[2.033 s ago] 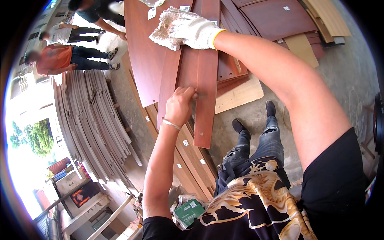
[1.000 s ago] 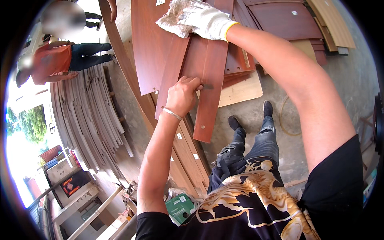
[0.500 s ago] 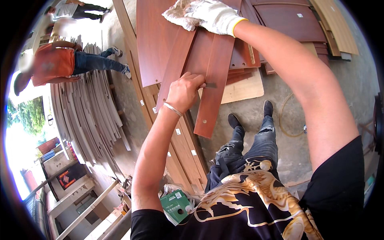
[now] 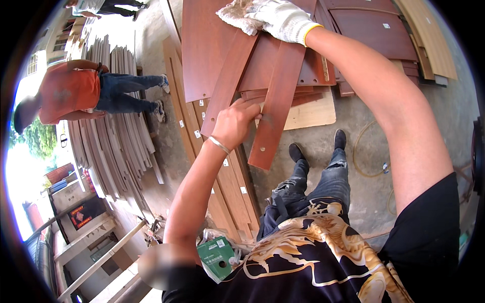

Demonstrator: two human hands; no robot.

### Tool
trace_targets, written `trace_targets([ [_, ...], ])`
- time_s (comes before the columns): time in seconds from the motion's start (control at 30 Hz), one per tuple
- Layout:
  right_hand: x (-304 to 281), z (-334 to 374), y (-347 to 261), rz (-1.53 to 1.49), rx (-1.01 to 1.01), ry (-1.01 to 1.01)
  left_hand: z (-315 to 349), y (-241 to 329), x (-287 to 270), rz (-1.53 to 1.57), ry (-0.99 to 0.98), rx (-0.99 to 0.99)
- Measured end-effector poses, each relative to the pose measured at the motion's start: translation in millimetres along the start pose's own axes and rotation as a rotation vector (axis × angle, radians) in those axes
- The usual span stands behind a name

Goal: The person wipes the surface of reddish-brown wood panels with a cloth, occasionally using liquid from a bottle. They also scrape edges with a small tool and stack the panels.

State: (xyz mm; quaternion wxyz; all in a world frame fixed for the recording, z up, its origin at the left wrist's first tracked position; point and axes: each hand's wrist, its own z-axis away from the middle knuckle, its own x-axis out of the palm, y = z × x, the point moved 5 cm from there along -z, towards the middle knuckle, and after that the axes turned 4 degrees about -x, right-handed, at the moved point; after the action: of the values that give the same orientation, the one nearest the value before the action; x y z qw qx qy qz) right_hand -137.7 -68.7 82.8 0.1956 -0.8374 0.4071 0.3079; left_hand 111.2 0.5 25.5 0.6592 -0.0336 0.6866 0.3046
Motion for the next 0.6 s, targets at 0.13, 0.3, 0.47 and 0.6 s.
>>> trace_targets([
  [0.13,7,-2,4,0.003,0.128,-0.115,-4,-1,3,0.000,0.000,-0.005],
  [0.3,-2,-9,-4,-0.032,0.038,-0.032,14,3,5,-0.063,-0.041,0.008],
  [0.47,0,-19,-3,-0.130,0.096,-0.135,28,6,3,-0.060,-0.052,0.030],
  [0.6,-4,-18,-8,-0.094,0.057,-0.062,38,10,4,-0.006,-0.039,0.018],
])
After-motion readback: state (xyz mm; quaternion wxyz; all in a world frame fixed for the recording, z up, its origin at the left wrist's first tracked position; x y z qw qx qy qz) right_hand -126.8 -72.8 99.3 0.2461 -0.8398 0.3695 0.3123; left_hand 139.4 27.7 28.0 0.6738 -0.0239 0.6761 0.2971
